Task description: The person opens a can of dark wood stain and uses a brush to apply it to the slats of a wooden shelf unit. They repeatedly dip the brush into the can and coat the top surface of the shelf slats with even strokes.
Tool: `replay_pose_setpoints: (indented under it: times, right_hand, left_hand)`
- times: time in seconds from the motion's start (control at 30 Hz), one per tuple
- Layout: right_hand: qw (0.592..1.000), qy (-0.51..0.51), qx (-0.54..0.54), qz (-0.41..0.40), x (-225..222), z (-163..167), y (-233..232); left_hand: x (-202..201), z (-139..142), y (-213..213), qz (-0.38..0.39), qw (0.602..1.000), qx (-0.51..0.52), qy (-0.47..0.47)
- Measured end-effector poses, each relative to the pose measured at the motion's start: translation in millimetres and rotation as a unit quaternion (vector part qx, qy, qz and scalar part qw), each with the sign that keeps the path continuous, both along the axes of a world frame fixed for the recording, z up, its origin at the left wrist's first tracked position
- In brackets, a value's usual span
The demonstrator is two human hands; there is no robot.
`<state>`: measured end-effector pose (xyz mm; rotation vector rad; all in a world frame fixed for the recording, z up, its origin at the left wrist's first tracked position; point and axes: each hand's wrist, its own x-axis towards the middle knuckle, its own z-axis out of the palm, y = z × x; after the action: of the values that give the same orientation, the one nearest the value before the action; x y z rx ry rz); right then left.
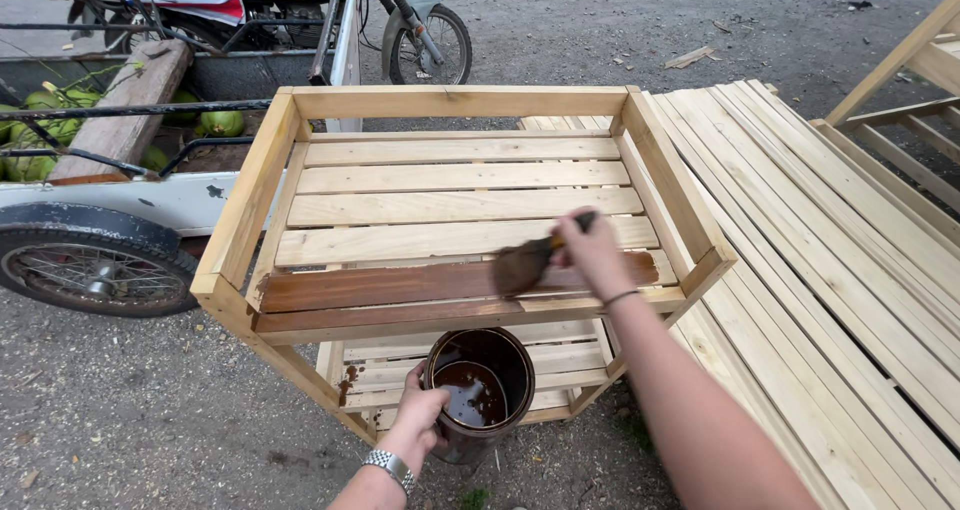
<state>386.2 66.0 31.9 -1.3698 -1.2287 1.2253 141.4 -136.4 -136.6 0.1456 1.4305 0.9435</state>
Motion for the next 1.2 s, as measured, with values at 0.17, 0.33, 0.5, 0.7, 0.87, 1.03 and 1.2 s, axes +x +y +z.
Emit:
replay_pose_setpoints:
  times: [0.17,0.33,0.5,0.7,0.87,1.03,1.2]
  right_hand:
    - [0.990,-0.112,0.049,-0.073,109.3,31.6,9.4]
    - [0.900,-0.388,0.188,-0.064,119.1,64.5,9.7]
    - [0.820,-0.545,0.173,0.021,63.6,48.7,-17.6]
    - [0.847,-0.489,0.183,0.103,-16.2,27.3,-71.6]
    - [0.849,-0.472,0.235,0.039,8.8,42.6,-54.8]
    - [0.804,-0.558,0.203,0.046,30.9,35.8,-34.4]
    - [0.846,-0.498,0.182,0.051,-6.5,20.9,-51.0]
  left_hand:
    - [3.2,-0.9,4.8,-0.008,1.000,0.021,-0.002]
    - [11.2,-1.2,10.9,-0.043,0.999,-0.003,0.010]
    - [16.1,-5.1,13.1,-0.065,0.998,-0.002,0.017]
    - [24.1,-9.8,24.4,-0.065,0.998,-0.014,-0.007]
    - [30.5,-10.0,28.4,-0.065,0.998,-0.007,-0.019]
    - [36.1,-11.3,30.6,-0.085,0.996,-0.017,-0.010]
    - [37.4,-14.4,34.8,-0.096,0.995,-0.011,0.002]
